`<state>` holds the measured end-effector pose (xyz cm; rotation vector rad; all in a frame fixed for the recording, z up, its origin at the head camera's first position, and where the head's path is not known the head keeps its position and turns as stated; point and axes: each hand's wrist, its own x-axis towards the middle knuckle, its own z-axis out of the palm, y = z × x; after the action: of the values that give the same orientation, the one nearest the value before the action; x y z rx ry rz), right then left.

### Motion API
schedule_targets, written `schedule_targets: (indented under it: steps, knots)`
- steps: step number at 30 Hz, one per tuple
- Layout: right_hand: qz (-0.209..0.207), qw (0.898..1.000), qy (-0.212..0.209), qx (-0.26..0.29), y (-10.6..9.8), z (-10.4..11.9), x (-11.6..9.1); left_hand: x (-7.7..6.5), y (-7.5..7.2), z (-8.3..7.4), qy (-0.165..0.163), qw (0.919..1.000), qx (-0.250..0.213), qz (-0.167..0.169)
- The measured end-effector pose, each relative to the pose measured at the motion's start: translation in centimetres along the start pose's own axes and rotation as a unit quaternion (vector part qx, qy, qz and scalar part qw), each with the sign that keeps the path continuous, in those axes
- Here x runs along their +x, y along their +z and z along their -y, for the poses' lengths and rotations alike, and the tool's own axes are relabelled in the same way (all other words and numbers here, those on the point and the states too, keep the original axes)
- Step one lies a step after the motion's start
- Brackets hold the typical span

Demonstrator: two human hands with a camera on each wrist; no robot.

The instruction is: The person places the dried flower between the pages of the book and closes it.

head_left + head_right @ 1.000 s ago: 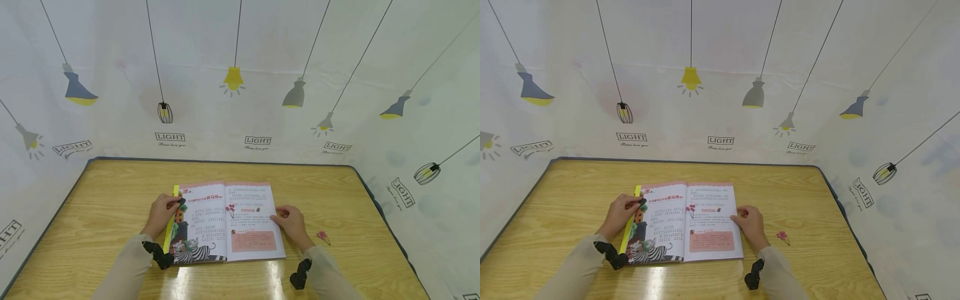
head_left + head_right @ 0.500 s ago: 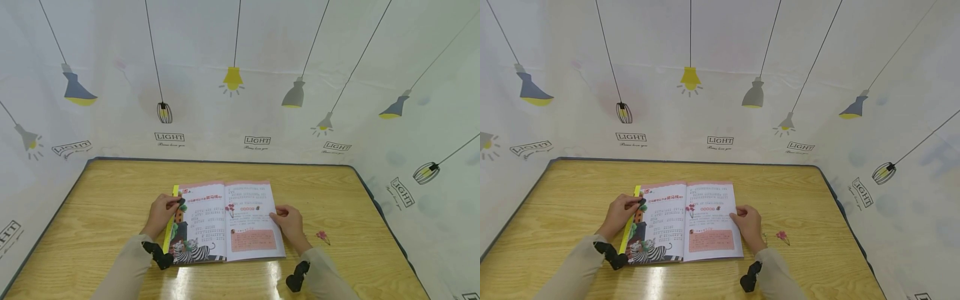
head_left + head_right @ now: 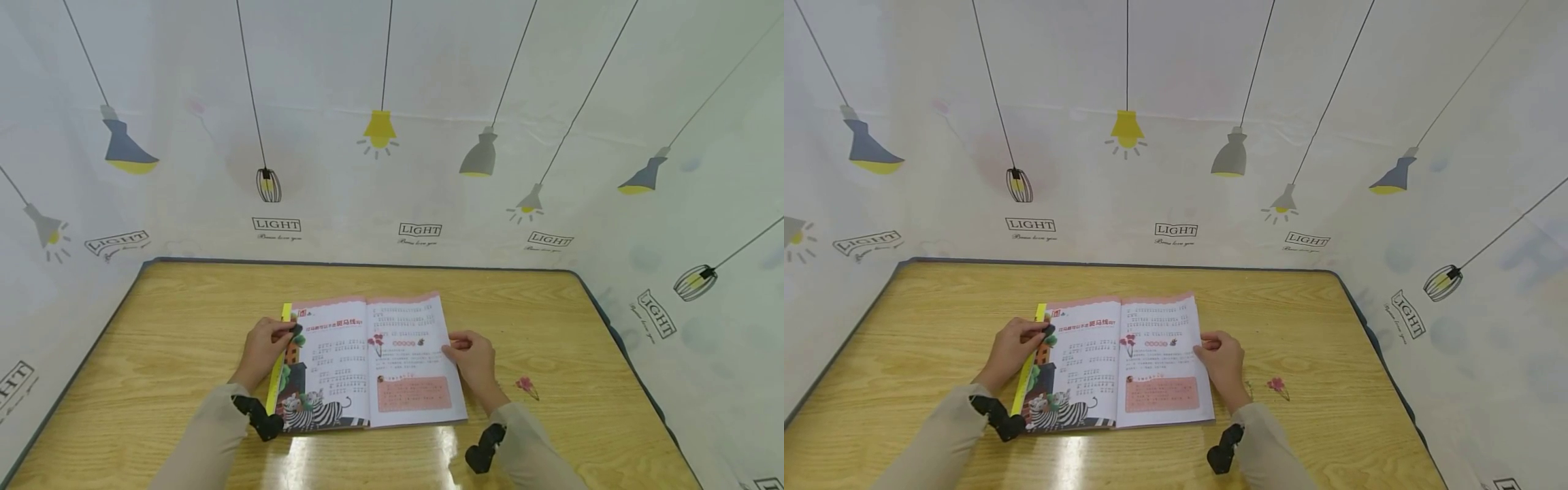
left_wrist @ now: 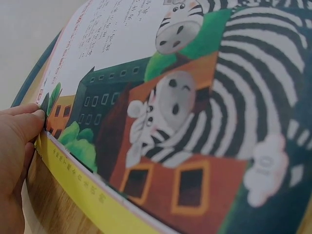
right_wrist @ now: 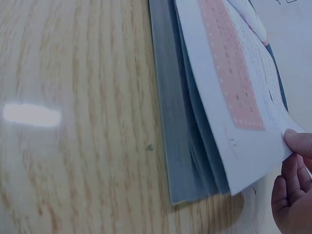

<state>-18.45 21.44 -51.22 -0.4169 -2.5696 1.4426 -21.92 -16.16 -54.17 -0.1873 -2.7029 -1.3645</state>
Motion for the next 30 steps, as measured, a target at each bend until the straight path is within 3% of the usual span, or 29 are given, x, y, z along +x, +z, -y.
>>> schedule_targets:
  steps: [11, 24, 30]
  knots:
    - [0.000, 1.000, 0.000, -0.017, -0.3, 0.3, -0.1, 0.0, 0.1, 0.0, -0.003, 1.0000, 0.000, -0.001]
    - [0.011, 1.000, -0.022, 0.003, -0.7, 0.6, -0.1, 0.0, 0.1, -0.1, -0.001, 1.0000, 0.002, -0.001]
    - [0.007, 0.998, -0.057, 0.037, -1.4, 1.5, -0.2, 0.0, -0.1, 0.0, 0.004, 1.0000, 0.002, -0.002]
